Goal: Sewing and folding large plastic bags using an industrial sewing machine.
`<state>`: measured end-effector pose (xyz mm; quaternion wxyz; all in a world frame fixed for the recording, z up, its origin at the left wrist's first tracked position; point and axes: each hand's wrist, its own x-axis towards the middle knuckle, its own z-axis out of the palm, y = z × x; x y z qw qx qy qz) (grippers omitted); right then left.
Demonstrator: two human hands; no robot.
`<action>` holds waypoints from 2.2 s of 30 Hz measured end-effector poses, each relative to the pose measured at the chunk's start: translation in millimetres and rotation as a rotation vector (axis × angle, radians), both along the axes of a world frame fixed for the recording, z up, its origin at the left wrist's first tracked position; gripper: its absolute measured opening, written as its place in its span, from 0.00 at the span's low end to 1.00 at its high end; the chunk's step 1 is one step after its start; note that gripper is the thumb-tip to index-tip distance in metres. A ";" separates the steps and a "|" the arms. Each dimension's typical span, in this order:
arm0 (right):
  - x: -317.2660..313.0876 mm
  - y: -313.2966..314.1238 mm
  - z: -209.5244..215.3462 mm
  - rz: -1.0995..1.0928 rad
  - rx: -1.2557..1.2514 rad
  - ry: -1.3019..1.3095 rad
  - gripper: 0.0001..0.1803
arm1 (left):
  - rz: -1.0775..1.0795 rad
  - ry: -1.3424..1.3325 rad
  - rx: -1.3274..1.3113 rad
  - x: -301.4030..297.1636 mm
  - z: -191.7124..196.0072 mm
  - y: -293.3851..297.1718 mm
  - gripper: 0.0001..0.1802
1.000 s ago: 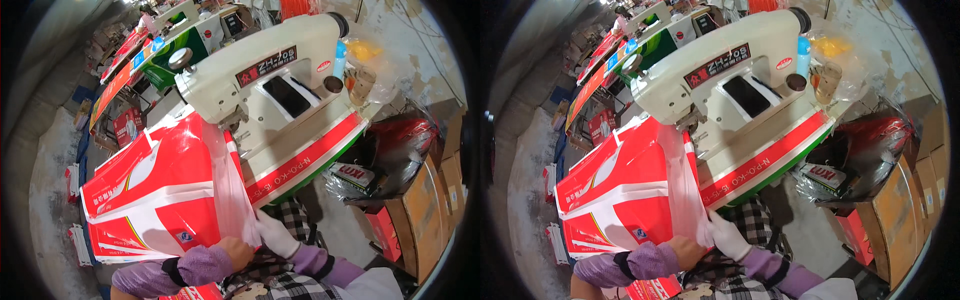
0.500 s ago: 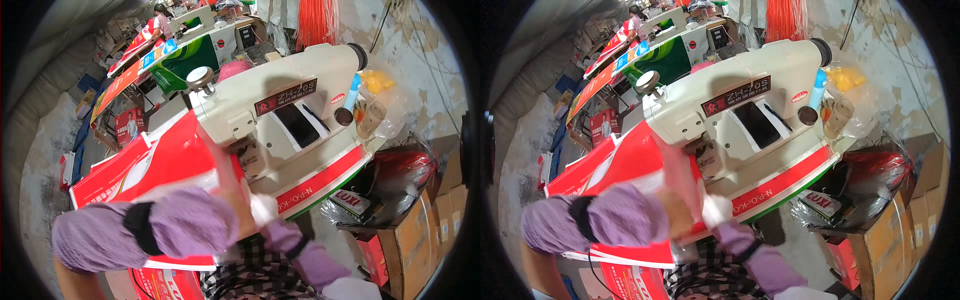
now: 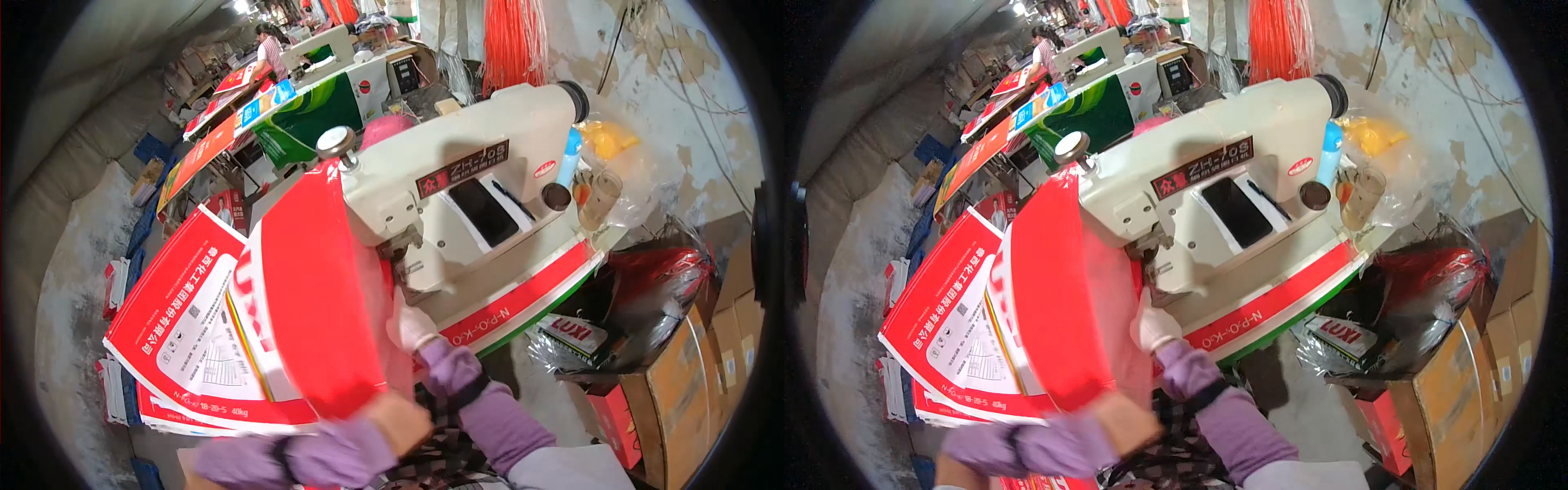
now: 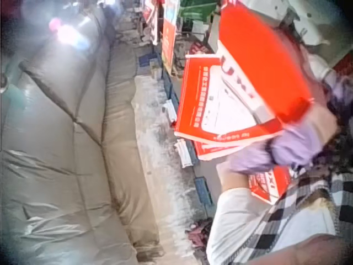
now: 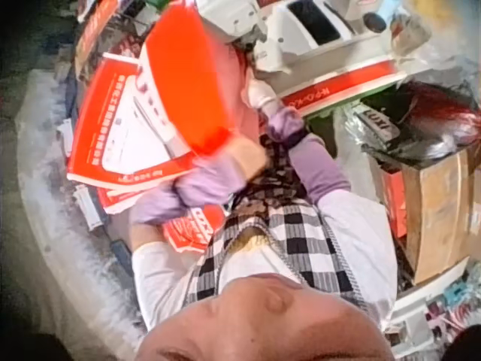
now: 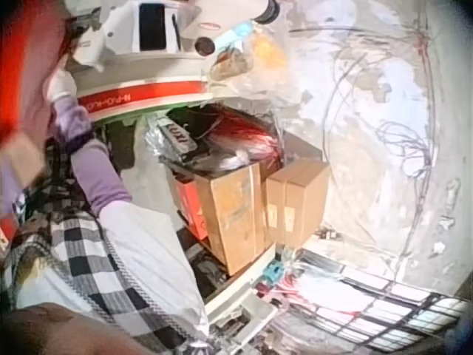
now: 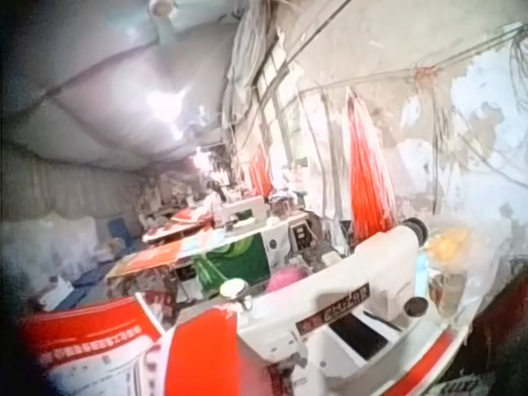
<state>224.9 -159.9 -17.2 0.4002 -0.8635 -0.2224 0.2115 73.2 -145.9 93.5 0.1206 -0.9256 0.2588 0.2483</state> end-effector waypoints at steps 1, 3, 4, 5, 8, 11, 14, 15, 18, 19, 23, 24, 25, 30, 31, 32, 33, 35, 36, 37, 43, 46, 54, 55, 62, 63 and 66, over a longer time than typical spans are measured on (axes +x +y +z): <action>-20.5 -0.6 -9.9 0.084 -0.014 -0.037 0.39 | -0.061 -0.101 -0.093 -18.3 -42.1 -14.2 0.09; -49.0 -41.0 26.7 0.061 -0.164 0.010 0.41 | -0.077 0.029 -0.306 24.3 34.7 -19.7 0.05; -56.3 -54.1 36.2 0.071 -0.278 0.032 0.42 | -0.186 -0.004 -0.322 28.6 20.7 -13.1 0.05; -60.3 -60.4 24.8 0.107 -0.198 -0.072 0.43 | -0.179 0.046 -0.255 45.6 26.1 5.2 0.07; -67.6 -68.3 2.9 0.113 -0.142 -0.385 0.45 | -0.171 0.155 -0.037 94.5 68.6 48.2 0.14; -34.5 -28.5 12.6 0.114 -0.282 -0.423 0.42 | -0.102 0.181 0.203 102.9 134.6 57.3 0.18; 16.5 21.4 -7.3 0.090 -0.358 -0.447 0.33 | -0.033 0.152 0.097 17.5 -13.7 -7.8 0.14; 19.0 35.4 -3.4 -0.026 -0.474 -0.338 0.36 | -0.004 0.160 0.110 -14.2 -68.6 -33.2 0.13; 21.3 39.7 -0.3 -0.023 -0.341 -0.242 0.38 | -0.186 0.020 -0.437 10.8 29.4 -25.0 0.16; 17.4 19.9 -5.8 0.005 -0.243 -0.235 0.39 | -0.407 -0.265 -1.035 36.9 73.0 -2.6 0.20; 7.6 -13.2 -49.4 -0.087 -0.284 -0.536 0.33 | 0.299 -0.624 -0.919 131.8 113.8 168.7 0.20; 9.6 -23.2 -43.6 -0.061 -0.209 -0.535 0.25 | 0.454 -0.909 -0.995 162.7 102.5 217.3 0.22; 5.0 -13.9 -35.0 0.015 -0.097 -0.532 0.18 | 0.397 -0.974 -0.889 174.3 80.8 292.1 0.27; -25.0 -54.0 -21.6 0.158 0.130 -0.422 0.15 | 0.891 -0.547 -0.012 193.6 14.1 422.0 0.33; -28.7 -63.4 -13.4 0.178 0.158 -0.473 0.16 | 0.965 -0.498 0.025 184.4 10.9 421.3 0.31; -28.6 -70.5 -0.3 0.184 0.377 -0.682 0.19 | 0.936 -0.573 0.058 174.8 19.3 446.5 0.24; -25.8 -81.4 13.7 0.204 0.515 -0.511 0.19 | 0.886 -0.736 0.017 175.0 35.2 454.5 0.21; -43.4 -87.3 34.6 0.320 0.783 -0.069 0.20 | 0.777 -1.059 -0.036 160.4 76.9 474.2 0.15; -50.9 -84.2 54.4 0.360 0.768 -0.098 0.20 | 0.794 -1.142 0.084 152.9 104.3 477.2 0.14; -52.0 -71.9 78.9 0.374 0.741 -0.123 0.19 | 0.842 -1.247 -0.180 141.9 140.2 438.6 0.16; -77.3 -40.1 102.3 0.526 0.903 -0.366 0.19 | 0.274 -1.674 0.025 -88.2 247.0 388.6 0.07; -123.6 -55.9 67.9 0.438 0.781 -0.602 0.15 | 0.571 -1.537 -0.293 -179.9 156.9 426.4 0.10; -199.5 -35.6 -16.7 0.487 0.490 -0.210 0.25 | 0.557 -0.863 -0.419 -121.8 149.4 214.3 0.34; -201.7 -37.3 -22.8 0.423 0.552 -0.172 0.25 | 0.444 -0.621 -0.526 -87.5 153.1 164.3 0.29; -187.3 -100.1 4.8 0.696 0.659 -0.442 0.17 | 1.077 -0.494 -1.988 90.8 -43.6 46.9 0.28; -184.8 -118.9 -1.4 0.674 0.510 -0.219 0.14 | 1.211 -0.612 -2.099 107.3 -72.6 67.0 0.29; -176.4 -150.0 -2.3 0.497 0.446 0.007 0.15 | 1.187 -0.738 -1.850 126.5 -159.5 156.8 0.25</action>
